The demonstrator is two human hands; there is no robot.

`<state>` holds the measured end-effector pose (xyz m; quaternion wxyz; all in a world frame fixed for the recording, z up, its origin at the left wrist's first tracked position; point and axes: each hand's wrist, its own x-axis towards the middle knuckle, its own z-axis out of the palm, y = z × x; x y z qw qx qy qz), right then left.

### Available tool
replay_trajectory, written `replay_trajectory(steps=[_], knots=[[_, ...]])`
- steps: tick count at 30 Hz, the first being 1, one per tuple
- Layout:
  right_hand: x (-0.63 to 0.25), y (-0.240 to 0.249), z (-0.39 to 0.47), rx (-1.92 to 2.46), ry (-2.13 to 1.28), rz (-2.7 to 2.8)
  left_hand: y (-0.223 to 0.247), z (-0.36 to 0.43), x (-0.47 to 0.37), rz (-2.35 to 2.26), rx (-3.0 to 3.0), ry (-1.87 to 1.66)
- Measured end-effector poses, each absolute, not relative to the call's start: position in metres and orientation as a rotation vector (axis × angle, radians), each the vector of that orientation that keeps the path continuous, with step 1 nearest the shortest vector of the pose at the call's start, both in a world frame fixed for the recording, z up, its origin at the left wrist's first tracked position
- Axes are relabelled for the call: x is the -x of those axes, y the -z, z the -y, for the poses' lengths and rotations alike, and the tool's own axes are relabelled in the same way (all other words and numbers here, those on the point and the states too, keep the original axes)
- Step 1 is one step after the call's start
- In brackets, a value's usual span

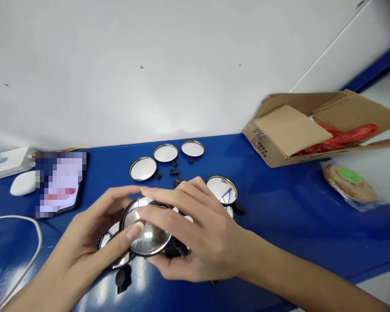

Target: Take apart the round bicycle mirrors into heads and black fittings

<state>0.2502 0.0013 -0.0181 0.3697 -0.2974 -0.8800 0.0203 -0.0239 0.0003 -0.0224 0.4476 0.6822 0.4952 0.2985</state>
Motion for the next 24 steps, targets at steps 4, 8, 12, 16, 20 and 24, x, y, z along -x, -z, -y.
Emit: replay_trajectory(steps=[4,8,12,16,20,24], knots=[[-0.246,0.021,0.003,0.722,0.037,2.295,0.026,0.001,0.025,-1.139,-1.414,-0.693],[-0.243,0.028,0.001,0.917,0.057,2.177,0.026,-0.005,0.025,-1.195,-1.239,-0.754],[-0.244,0.033,-0.005,0.904,0.197,2.296,0.024,-0.009,0.024,-1.224,-1.172,-0.812],[-0.244,0.034,-0.005,0.834,0.285,2.359,0.025,-0.006,0.025,-1.26,-1.269,-0.758],[-0.244,0.034,-0.003,0.79,0.342,2.392,0.024,-0.003,0.025,-1.226,-1.268,-0.718],[-0.247,0.029,-0.007,0.778,0.259,2.447,0.019,-0.003,0.022,-1.155,-1.222,-0.659]])
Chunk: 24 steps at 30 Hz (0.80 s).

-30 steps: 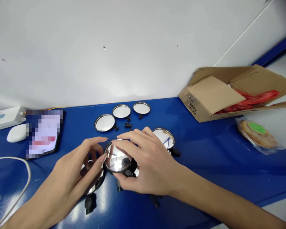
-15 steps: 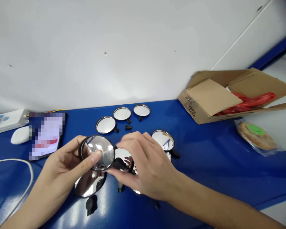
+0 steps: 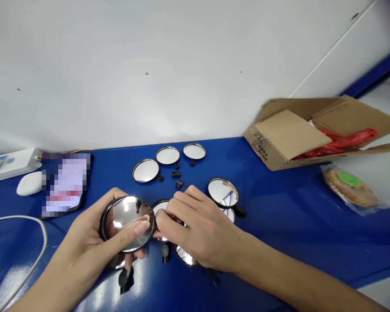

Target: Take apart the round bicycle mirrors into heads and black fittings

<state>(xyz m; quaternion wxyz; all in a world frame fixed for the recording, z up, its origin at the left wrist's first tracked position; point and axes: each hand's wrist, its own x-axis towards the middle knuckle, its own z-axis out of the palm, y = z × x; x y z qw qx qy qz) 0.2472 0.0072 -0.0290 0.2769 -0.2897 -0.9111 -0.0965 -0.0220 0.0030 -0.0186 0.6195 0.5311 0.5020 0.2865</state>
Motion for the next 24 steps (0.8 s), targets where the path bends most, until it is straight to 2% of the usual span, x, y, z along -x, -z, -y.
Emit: replay_trajectory(steps=[5,10,14,16,21,24], knots=[[-0.257,0.014,-0.013,0.643,-0.082,2.568,0.005,-0.002,0.02,-1.136,-1.121,-0.581],[-0.268,-0.005,-0.016,0.519,-0.69,2.594,0.0,0.002,0.022,-0.973,-1.029,-0.393],[-0.279,-0.018,-0.021,0.552,-1.125,2.342,-0.001,0.007,0.018,-1.007,-0.987,-0.48],[-0.284,-0.019,-0.026,0.779,-1.05,2.142,-0.001,0.005,0.016,-1.114,-1.033,-0.556],[-0.295,0.004,-0.047,1.371,-0.276,1.993,0.01,-0.013,0.02,-1.206,-1.075,-0.722],[-0.296,0.018,-0.054,1.51,-0.182,2.11,0.013,-0.021,0.023,-1.224,-1.028,-0.845]])
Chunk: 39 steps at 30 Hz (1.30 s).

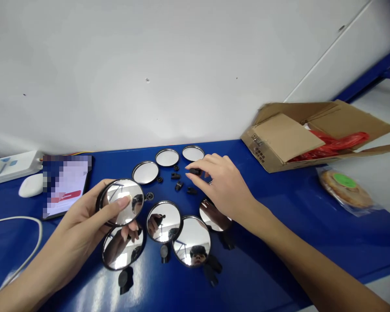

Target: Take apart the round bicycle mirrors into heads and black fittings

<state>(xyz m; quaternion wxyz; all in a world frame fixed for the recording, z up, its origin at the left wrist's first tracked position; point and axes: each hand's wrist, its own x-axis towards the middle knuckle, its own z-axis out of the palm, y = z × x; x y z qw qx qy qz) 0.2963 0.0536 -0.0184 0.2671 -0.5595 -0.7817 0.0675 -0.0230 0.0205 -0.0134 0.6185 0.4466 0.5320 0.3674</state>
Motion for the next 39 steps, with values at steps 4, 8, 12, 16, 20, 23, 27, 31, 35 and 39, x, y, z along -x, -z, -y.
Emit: replay_trajectory(steps=[4,8,12,16,20,23,27,31,35,39], knots=[[-0.293,0.022,-0.052,1.581,-0.204,2.153,0.015,-0.023,0.025,-1.254,-1.065,-0.855],[-0.291,0.02,-0.049,1.564,-0.261,2.171,0.02,-0.025,0.027,-1.306,-1.136,-0.843],[-0.289,0.021,-0.049,1.57,-0.246,2.137,0.023,-0.028,0.026,-1.346,-1.14,-0.855],[-0.289,0.013,-0.047,1.617,-0.294,2.152,0.023,-0.031,0.025,-1.397,-1.133,-0.868],[-0.288,0.008,-0.044,1.618,-0.43,2.277,0.022,-0.031,0.027,-1.389,-1.139,-0.892],[-0.288,0.011,-0.044,1.574,-0.484,2.301,0.023,-0.031,0.029,-1.367,-1.169,-0.924],[-0.286,0.017,-0.043,1.475,-0.39,2.224,0.026,-0.032,0.029,-1.279,-1.121,-0.905],[-0.279,0.017,-0.035,1.215,-0.405,2.222,0.024,-0.027,0.023,-1.171,-1.086,-0.869],[-0.267,0.021,-0.023,0.993,-0.398,2.284,0.016,-0.018,0.012,-1.195,-1.083,-0.873],[-0.259,0.023,-0.016,0.967,-0.253,2.232,0.012,-0.01,0.004,-1.148,-1.028,-0.879]])
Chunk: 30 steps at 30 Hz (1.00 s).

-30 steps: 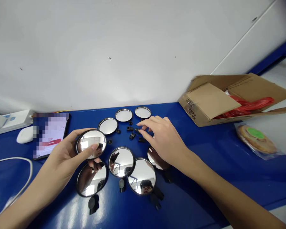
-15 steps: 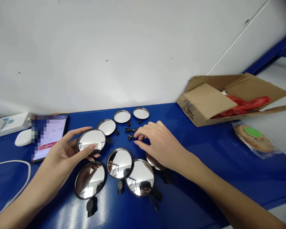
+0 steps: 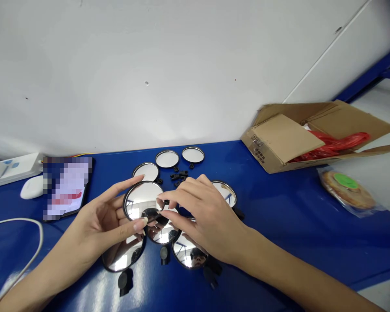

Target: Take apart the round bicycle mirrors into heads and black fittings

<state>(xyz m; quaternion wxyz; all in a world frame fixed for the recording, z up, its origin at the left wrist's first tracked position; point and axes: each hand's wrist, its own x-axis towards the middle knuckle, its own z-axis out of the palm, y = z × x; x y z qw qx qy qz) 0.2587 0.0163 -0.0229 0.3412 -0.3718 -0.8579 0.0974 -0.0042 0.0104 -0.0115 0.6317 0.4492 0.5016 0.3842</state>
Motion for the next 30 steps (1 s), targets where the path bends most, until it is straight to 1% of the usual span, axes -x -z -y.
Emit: replay_trajectory(steps=[2,7,12,22,25,28,30], knots=[[-0.259,0.021,-0.016,1.009,-0.213,2.229,0.011,-0.009,0.003,-1.118,-1.021,-0.884],[-0.264,0.017,-0.018,1.061,-0.293,2.271,0.016,-0.013,0.009,-1.085,-1.038,-0.861],[-0.267,0.018,-0.02,1.129,-0.296,2.251,0.026,-0.022,0.024,-0.985,-1.069,-0.795],[-0.268,0.019,-0.024,0.976,-0.283,2.249,0.016,-0.018,0.019,-1.005,-1.03,-0.832],[-0.276,0.017,-0.033,1.093,-0.189,2.131,0.018,-0.02,0.019,-1.002,-1.097,-0.878],[-0.293,0.016,-0.05,1.325,-0.048,1.962,0.017,-0.019,0.018,-1.118,-1.134,-0.936],[-0.304,0.018,-0.062,1.479,-0.02,1.896,0.013,-0.017,0.015,-1.18,-1.133,-0.956]])
